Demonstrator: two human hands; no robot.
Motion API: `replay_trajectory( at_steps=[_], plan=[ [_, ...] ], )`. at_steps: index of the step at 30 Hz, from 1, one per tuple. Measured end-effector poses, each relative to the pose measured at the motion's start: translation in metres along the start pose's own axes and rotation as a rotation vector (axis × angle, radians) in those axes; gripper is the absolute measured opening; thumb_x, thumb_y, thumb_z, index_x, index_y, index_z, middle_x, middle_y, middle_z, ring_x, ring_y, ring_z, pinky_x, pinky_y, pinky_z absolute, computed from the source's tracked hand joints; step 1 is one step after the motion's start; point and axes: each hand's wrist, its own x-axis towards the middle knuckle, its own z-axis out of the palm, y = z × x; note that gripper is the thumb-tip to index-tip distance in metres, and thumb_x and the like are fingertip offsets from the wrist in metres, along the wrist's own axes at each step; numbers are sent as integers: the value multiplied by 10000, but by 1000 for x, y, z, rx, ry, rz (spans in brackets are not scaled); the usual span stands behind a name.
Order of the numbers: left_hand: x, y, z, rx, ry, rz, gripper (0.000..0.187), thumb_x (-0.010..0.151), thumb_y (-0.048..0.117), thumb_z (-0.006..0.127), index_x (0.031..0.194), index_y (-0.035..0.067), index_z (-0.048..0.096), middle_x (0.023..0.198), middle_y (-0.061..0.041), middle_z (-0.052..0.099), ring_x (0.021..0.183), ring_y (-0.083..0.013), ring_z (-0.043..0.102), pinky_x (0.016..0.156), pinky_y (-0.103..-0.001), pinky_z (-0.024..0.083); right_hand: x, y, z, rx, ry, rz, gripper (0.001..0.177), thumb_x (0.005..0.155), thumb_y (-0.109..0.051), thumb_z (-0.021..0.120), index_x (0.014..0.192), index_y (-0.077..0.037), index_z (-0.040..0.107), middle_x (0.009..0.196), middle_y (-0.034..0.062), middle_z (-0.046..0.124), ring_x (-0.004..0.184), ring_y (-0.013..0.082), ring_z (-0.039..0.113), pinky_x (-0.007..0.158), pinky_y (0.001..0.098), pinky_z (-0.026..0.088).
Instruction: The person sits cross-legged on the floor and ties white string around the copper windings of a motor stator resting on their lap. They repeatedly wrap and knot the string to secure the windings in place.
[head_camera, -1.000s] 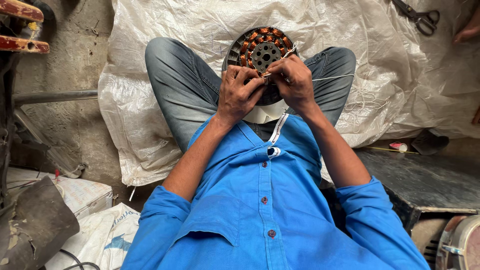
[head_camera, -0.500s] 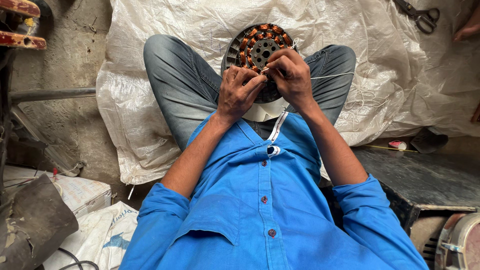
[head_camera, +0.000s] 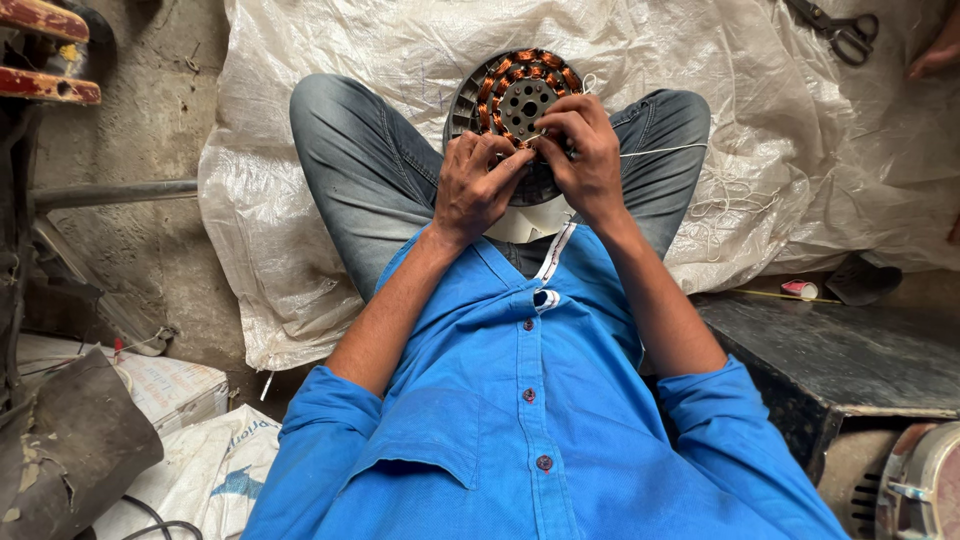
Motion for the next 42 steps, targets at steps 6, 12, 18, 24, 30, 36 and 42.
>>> replay_trajectory(
  at_steps=[6,12,18,24,30,36,42],
  plan=[
    [4,4,-2,11,19,-19,284,936,158,771,1216,163,721,1103,5,575,1004,-210,541,883,-399,441,-26,-14,-20,-180,127,45,400,923,-81,836,1266,12,652,1191,178,607,1091,250,610,852,370,564],
    [4,2,-1,-12,21,-16,286,936,146,782,1214,147,718,1112,5,583,991,-219,536,854,-395,430,-62,-20,-23,-221,-146,185,202,930,-131,797,1103,-57,724,1027,105,670,776,224,679,682,359,561],
    [2,5,-3,-15,23,-37,282,938,155,782,1211,154,710,1106,-2,576,977,-219,533,851,-392,431,-65,-31,-27,-300,-91,40,119,935,-98,787,1005,-59,700,934,82,647,842,256,660,739,379,532],
    [5,3,-2,-15,25,-32,297,937,155,778,1225,168,710,1103,2,568,967,-214,529,845,-388,428,-38,-16,-16,-431,-55,-44,207,858,-171,835,970,-46,714,920,94,641,873,268,585,758,388,474],
    [5,0,-1,10,26,0,312,913,149,777,1218,181,720,1093,18,568,963,-206,527,837,-384,426,-41,-60,-44,592,-557,-16,185,935,-133,638,768,-93,569,815,2,657,757,189,593,747,347,484],
    [1,1,2,-12,35,-21,267,940,164,778,1201,182,722,1106,13,572,968,-202,530,836,-379,422,-20,-121,-136,1243,-1257,-762,242,1116,-244,644,985,-84,772,932,63,738,808,240,693,699,418,461],
    [0,2,-1,-9,35,-36,254,940,174,775,1190,177,727,1104,9,574,972,-209,533,849,-384,430,-19,-106,-103,145,-213,64,265,990,-315,684,957,-56,635,938,72,667,848,222,650,799,330,514]
  ],
)
